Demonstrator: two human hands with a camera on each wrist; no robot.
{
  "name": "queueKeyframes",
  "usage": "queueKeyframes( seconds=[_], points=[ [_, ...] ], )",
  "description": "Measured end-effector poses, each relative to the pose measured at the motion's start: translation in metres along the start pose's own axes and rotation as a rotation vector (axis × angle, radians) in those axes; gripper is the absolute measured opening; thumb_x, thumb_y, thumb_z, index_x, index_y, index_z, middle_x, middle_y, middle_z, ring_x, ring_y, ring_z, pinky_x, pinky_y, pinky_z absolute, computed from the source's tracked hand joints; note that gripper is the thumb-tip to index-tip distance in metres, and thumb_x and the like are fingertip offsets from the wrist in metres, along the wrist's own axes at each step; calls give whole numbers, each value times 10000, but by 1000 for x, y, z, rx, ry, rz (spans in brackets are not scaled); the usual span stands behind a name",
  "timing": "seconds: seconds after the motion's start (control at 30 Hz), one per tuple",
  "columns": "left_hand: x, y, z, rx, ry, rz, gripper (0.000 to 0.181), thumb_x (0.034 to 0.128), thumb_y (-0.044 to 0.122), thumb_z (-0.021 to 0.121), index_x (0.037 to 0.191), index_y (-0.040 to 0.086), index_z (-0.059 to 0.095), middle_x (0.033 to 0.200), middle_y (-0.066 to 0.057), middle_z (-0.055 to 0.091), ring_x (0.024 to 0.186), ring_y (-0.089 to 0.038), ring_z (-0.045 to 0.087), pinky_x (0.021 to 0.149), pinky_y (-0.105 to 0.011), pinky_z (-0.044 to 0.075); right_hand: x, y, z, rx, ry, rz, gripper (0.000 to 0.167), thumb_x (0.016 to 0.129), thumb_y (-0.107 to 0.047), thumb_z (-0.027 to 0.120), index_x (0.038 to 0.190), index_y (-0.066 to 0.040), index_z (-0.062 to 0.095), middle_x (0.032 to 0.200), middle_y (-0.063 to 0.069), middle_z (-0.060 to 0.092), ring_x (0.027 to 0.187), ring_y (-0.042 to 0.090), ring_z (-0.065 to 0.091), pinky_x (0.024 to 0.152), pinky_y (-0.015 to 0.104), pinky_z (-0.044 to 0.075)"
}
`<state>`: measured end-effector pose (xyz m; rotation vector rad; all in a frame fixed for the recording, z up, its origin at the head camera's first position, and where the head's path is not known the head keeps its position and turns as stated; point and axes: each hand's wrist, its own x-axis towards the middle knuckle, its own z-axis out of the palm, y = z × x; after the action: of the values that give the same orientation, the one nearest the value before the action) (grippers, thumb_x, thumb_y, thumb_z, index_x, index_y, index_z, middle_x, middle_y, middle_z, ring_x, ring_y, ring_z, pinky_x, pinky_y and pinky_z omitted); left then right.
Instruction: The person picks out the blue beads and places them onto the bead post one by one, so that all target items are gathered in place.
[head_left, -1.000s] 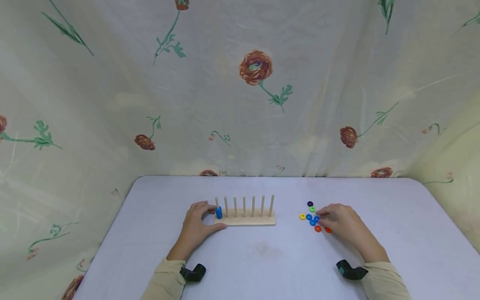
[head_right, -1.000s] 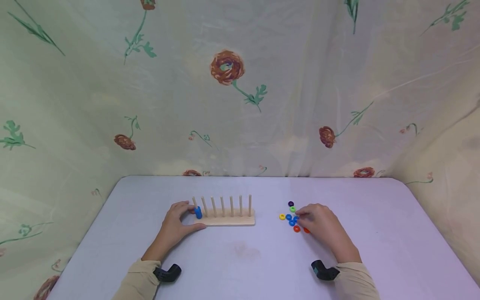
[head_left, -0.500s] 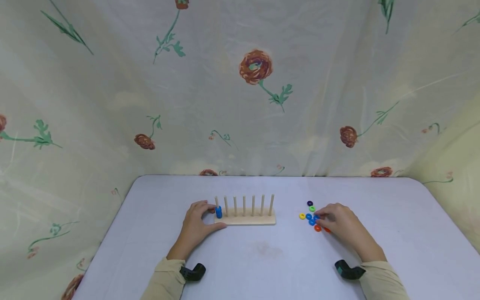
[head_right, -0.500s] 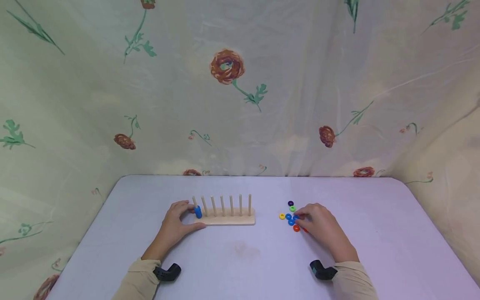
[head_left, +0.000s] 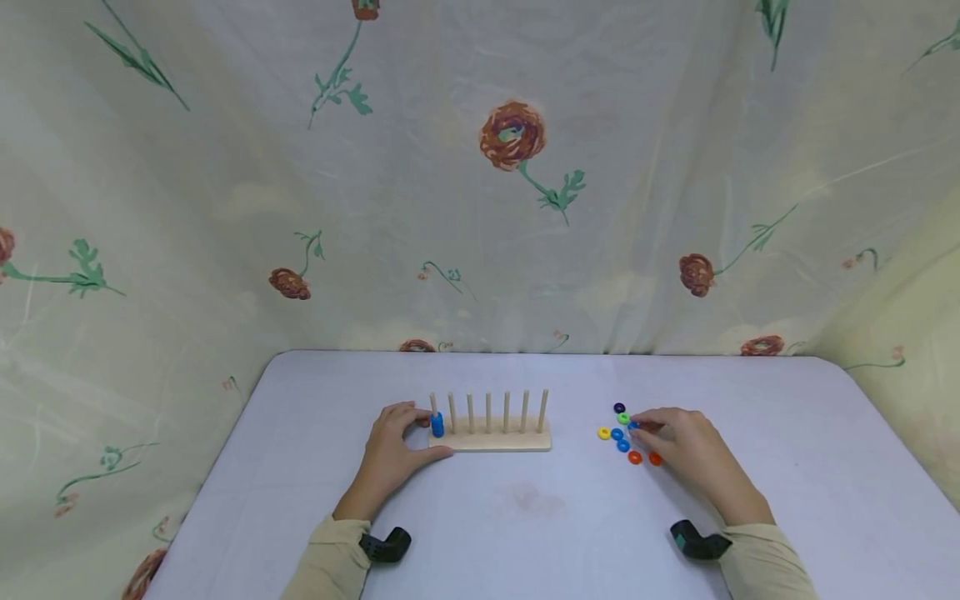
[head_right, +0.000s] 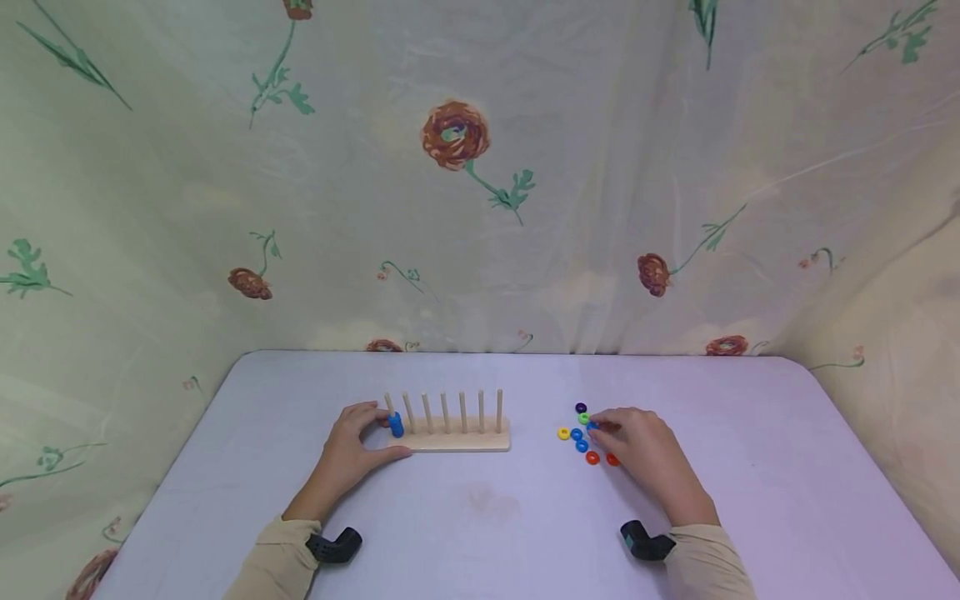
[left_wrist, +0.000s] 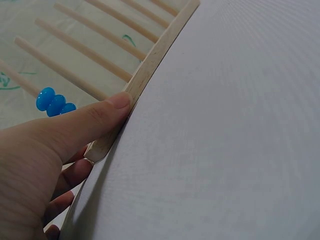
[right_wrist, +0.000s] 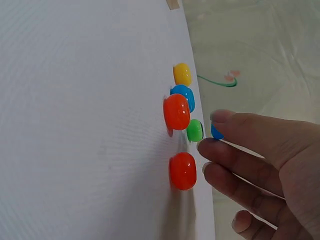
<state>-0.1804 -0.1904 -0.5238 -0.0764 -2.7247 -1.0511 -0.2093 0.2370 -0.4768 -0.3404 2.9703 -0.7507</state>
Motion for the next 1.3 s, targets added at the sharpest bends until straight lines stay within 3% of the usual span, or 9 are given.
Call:
queueKeyframes(
  seconds=[0.33, 0.57, 0.8, 1.03, 1.3],
  points=[
    [0, 3, 0, -13, -7, -7, 588, 696, 394, 959, 1167, 114, 745, 1404, -165, 632, 1384, -363, 508, 1168, -586, 422, -1, -4, -3, 11, 63, -39, 301, 917, -215, 794, 1191, -91, 772, 1040, 57, 779, 995, 262, 677, 940, 577, 566],
    [1, 2, -1, -13, 0, 11, 583, 690, 383, 964, 1147, 93, 749, 1380, -182, 644, 1363, -376, 524, 1153, -585, 435, -1, -11, -6, 16, 88, -63, 300, 920, -239, 792, 1187, -104, 775, 1055, 65, 776, 1026, 284, 668, 952, 590, 559],
    [1, 0, 0, -13, 1, 3, 590, 691, 387, 962, 1156, 96, 747, 1371, -164, 654, 1367, -365, 524, 1161, -575, 432, 6, -30, -11, 31, 152, -145, 279, 920, -219, 793, 1172, -99, 781, 1067, 86, 782, 1006, 288, 689, 905, 562, 591],
    [1, 2, 0, -13, -5, -5, 583, 690, 384, 963, 1150, 99, 745, 1392, -173, 638, 1372, -373, 520, 1160, -584, 430, 13, -52, -10, 50, 188, -199, 266, 922, -240, 793, 1152, -106, 791, 1049, 56, 789, 928, 260, 685, 797, 434, 590],
    [0, 2, -1, -24, -9, -18, 579, 696, 383, 960, 1158, 107, 746, 1404, -163, 633, 1392, -363, 507, 1176, -577, 419, 21, -69, -7, 84, 230, -252, 256, 927, -259, 791, 1141, -118, 795, 1073, 45, 794, 921, 210, 691, 783, 405, 617]
  ],
)
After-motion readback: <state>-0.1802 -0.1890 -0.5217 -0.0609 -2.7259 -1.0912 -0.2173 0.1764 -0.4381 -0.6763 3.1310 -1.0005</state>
